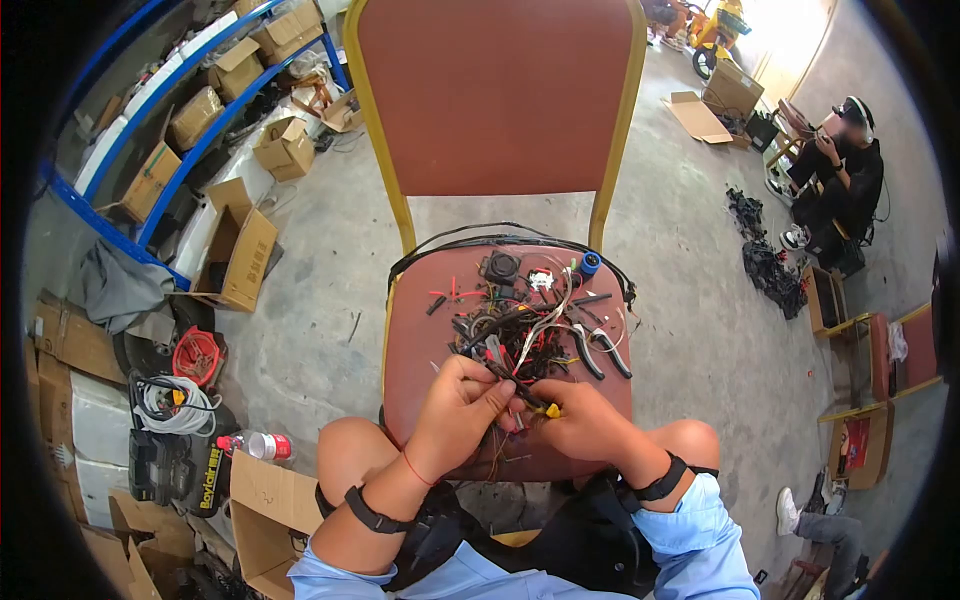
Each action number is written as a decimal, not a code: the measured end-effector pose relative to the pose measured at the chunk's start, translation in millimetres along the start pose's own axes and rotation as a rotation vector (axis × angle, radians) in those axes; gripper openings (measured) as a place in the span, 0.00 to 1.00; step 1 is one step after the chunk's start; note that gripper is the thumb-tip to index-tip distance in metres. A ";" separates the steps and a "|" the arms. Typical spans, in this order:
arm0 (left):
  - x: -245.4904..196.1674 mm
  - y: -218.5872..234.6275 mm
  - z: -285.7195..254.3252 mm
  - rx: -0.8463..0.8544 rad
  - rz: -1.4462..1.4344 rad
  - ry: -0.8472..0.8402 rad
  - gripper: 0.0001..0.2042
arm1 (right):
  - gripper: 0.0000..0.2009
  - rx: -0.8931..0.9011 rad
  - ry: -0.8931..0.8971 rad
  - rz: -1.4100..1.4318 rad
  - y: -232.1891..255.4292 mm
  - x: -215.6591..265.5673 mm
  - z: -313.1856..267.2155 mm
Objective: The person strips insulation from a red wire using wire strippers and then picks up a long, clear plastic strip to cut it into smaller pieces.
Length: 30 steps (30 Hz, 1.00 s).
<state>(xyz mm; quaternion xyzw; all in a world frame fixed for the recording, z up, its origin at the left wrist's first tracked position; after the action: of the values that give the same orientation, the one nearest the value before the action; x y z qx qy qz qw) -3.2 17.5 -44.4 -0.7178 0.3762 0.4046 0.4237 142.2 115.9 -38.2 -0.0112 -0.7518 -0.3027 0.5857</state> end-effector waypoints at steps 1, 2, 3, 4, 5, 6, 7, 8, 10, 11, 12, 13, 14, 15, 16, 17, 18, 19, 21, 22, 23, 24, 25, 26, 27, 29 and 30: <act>1.8 2.1 0.3 -0.027 -0.002 -0.016 0.10 | 0.13 -0.033 0.004 0.019 0.2 0.5 -0.1; 2.5 3.7 0.3 -0.053 -0.004 -0.033 0.10 | 0.13 -0.045 -0.007 0.019 1.7 2.5 0.5; 1.1 3.0 -0.4 -0.049 0.017 -0.061 0.10 | 0.14 -0.058 -0.019 0.018 4.5 6.1 0.9; -0.5 1.9 -1.5 -0.045 0.038 -0.088 0.11 | 0.14 -0.071 -0.032 0.018 6.5 8.1 1.1; -1.7 1.2 -2.3 -0.041 0.059 -0.115 0.11 | 0.14 -0.076 -0.034 0.034 7.3 8.5 1.4; -2.5 0.5 -2.6 -0.027 0.122 -0.135 0.10 | 0.14 -0.080 -0.037 0.050 8.2 8.8 1.6; -3.1 -0.1 -2.9 -0.014 0.186 -0.156 0.10 | 0.14 -0.084 -0.039 0.065 9.0 8.8 1.8; -4.0 -0.8 -2.8 0.000 0.248 -0.177 0.10 | 0.14 -0.074 -0.056 0.108 8.7 6.7 2.0; -5.1 -0.6 -1.6 -0.009 0.296 -0.194 0.09 | 0.13 -0.048 -0.090 0.193 6.6 -1.3 2.2; -5.3 -0.4 -1.2 -0.015 0.319 -0.203 0.09 | 0.13 -0.027 -0.095 0.251 4.5 -5.2 2.2; -6.7 -1.4 -2.2 -0.028 0.304 -0.197 0.09 | 0.13 -0.005 -0.100 0.309 2.0 -9.4 1.9; -9.3 -4.3 -4.5 -0.040 0.289 -0.190 0.09 | 0.13 0.016 -0.107 0.368 -0.7 -12.5 1.3; -11.2 -6.3 -6.3 -0.052 0.275 -0.183 0.09 | 0.13 0.036 -0.094 0.371 -3.2 -14.3 0.6; -12.9 -7.2 -7.5 -0.070 0.297 -0.192 0.09 | 0.13 0.056 -0.082 0.373 -5.5 -15.6 -0.2; -14.3 -7.7 -8.4 -0.088 0.319 -0.201 0.08 | 0.13 0.076 -0.070 0.376 -6.9 -15.9 -0.6; -15.0 -7.8 -8.9 -0.106 0.342 -0.210 0.08 | 0.13 0.080 -0.061 0.346 -7.0 -14.4 -0.6; -14.2 -7.2 -8.7 -0.108 0.356 -0.210 0.08 | 0.13 0.083 -0.052 0.315 -7.3 -12.0 -0.8; -12.9 -6.2 -8.3 -0.110 0.371 -0.210 0.08 | 0.13 0.086 -0.043 0.285 -7.6 -10.7 -0.9; -11.6 -5.9 -8.2 -0.116 0.386 -0.207 0.07 | 0.14 0.063 0.003 0.238 -6.8 -10.0 -1.1; -11.4 -6.2 -8.3 -0.119 0.386 -0.205 0.07 | 0.15 0.051 0.025 0.214 -6.4 -9.6 -1.2; -11.2 -6.3 -8.3 -0.122 0.386 -0.202 0.07 | 0.16 0.054 0.025 0.201 -5.9 -8.0 -1.1; -11.1 -6.3 -8.3 -0.125 0.393 -0.204 0.07 | 0.17 0.058 0.026 0.187 -4.3 -4.9 -0.8; -11.0 -6.2 -8.4 -0.127 0.399 -0.206 0.07 | 0.18 0.063 0.025 0.174 -3.6 -3.4 -0.8; -10.7 -6.1 -8.4 -0.130 0.406 -0.207 0.07 | 0.18 0.065 0.027 0.166 -3.8 -3.9 -1.1; -10.3 -6.2 -8.4 -0.134 0.412 -0.209 0.06 | 0.18 0.067 0.029 0.158 -4.0 -4.7 -1.3; -9.3 -6.3 -8.4 -0.142 0.425 -0.212 0.06 | 0.19 0.069 0.033 0.133 -4.3 -5.3 -1.8; -8.9 -6.2 -8.4 -0.143 0.433 -0.206 0.06 | 0.20 0.069 0.036 0.117 -4.1 -4.9 -2.0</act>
<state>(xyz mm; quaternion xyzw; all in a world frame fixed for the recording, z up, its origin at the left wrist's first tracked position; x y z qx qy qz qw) 1.0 13.7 -31.8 -0.6037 0.4462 0.5827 0.3113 143.9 113.3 -44.1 -0.0295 -0.7491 -0.2422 0.6159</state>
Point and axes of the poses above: each hand's wrist, its own z-axis towards the middle knuckle, its own y-axis out of the back of the hand, x = y × z, the point moved 4 cm from there along z, towards the middle knuckle, and after that the axes turned 5 degrees about y, right-handed, at the moved point
